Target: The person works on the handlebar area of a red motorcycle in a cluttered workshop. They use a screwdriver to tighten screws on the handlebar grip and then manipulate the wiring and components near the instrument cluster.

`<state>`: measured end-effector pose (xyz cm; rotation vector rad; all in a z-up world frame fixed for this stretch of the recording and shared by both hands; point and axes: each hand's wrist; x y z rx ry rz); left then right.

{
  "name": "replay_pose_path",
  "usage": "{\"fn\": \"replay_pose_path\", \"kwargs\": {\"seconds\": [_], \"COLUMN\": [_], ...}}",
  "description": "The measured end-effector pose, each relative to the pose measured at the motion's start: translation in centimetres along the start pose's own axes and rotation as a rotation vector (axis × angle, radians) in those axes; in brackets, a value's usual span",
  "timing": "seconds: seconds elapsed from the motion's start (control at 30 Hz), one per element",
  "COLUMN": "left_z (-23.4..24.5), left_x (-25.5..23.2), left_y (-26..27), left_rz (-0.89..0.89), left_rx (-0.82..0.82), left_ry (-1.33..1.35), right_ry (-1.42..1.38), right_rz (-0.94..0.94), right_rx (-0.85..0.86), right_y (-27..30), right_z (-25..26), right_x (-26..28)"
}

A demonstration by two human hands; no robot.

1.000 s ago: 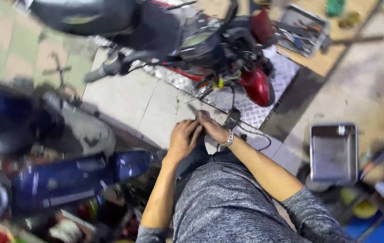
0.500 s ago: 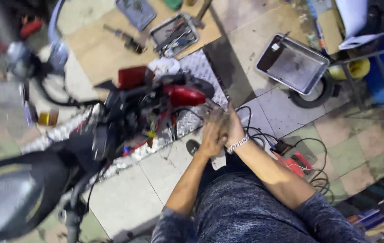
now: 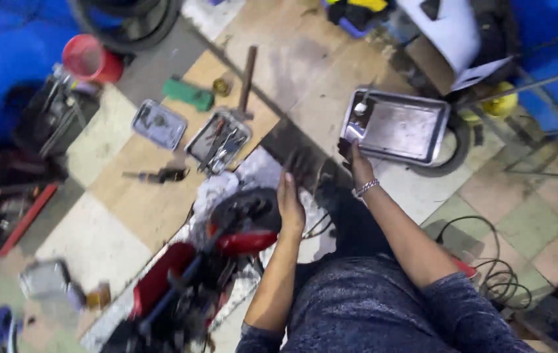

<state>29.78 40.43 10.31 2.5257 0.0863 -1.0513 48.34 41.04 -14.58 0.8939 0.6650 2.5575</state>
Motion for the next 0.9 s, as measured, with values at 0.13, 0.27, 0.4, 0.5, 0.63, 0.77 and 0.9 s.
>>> {"fn": "replay_pose_path", "kwargs": {"seconds": [0.13,0.27,0.4,0.5,0.63,0.77,0.9], "left_z": [9.5,-2.2,7.0,3.4,4.8,5.1,2.7], "left_x": [18.0,12.4,17.2,11.3,10.1,9.1,-0.9], "left_y": [-10.0,-17.3,-23.1,-23.5,-26.1,-29.0,-26.7], "left_rz": [-0.654,0.222,0.161,0.230,0.208,-0.112,-0.155], "left_rx": [0.618,0.225,0.012,0.012,0.291,0.074,-0.018], "left_ry": [-0.714,-1.076,-1.446,-1.365,-0.982,-0.972,-0.983], "right_ry": [-1.514,-1.671,-1.344,-1.323,-1.183,-0.997,-0.726], "right_rz": [-0.300,0.164,0.055,-0.113,-0.187,-0.219,-0.117], "right_rx": [0.341,0.572,0.403,0.375,0.369,0.518,0.797], "right_y": [2.5,-2.3,-2.8,-6.9,-11.1,-14.2,-18.0], "right_z": [18.8,17.7,23.1,23.0,21.7,19.8,17.0], "right_x": [17.6,13.0,14.4,12.6,13.8,20.1,27.3]}}
Point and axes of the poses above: each hand's wrist, its own y-axis away from the middle knuckle, its own z-axis out of the back of the hand, x = y × z, and after that the axes turned 9 degrees about -z, right-handed
